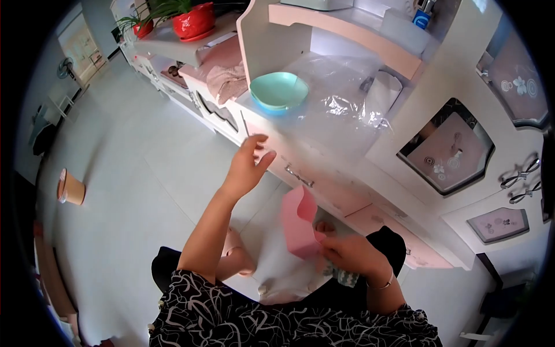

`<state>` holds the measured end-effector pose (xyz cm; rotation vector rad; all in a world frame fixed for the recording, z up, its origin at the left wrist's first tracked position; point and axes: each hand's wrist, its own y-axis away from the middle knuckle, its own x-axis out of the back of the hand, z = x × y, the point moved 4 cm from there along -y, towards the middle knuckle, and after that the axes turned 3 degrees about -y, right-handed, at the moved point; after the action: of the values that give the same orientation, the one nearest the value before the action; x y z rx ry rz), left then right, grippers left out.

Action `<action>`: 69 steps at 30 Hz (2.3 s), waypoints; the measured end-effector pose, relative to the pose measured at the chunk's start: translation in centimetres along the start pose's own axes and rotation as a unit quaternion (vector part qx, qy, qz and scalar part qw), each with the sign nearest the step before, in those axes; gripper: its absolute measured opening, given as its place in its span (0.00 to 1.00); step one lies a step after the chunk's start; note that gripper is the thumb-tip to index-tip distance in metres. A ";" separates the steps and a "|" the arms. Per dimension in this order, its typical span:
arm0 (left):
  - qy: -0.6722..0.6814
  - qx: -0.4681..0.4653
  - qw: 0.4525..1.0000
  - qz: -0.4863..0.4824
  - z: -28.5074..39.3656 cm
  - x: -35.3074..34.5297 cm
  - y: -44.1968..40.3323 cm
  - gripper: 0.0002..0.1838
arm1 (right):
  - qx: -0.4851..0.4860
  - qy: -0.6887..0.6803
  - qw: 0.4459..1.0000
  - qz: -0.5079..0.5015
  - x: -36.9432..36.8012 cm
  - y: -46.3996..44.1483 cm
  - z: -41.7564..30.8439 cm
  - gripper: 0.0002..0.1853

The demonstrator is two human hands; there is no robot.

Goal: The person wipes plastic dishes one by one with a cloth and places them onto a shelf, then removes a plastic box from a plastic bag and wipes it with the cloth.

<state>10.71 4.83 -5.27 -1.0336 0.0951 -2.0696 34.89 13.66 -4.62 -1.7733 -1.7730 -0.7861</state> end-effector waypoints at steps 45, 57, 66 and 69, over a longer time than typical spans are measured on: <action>0.912 0.060 0.407 -0.014 4.4 -1.9 24.9 0.33 | 0.002 -0.636 0.735 0.233 -4.9 4.9 -5.0 0.13; 0.931 0.008 0.364 -0.039 6.0 -2.7 24.4 0.34 | 0.118 -0.718 0.651 0.218 -3.3 6.9 -7.2 0.15; 0.957 0.111 0.269 -0.003 4.3 -4.6 25.4 0.27 | 0.267 0.017 0.936 0.230 -9.6 3.8 -16.4 0.24; 0.935 0.047 0.345 -0.064 5.2 -3.0 25.4 0.24 | 0.175 0.047 0.960 0.215 -12.4 2.2 -13.4 0.30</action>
<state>31.35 -8.88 -13.65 1.9296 0.9734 -2.0812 36.69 -4.63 -3.87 -1.7500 -1.2965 -0.3446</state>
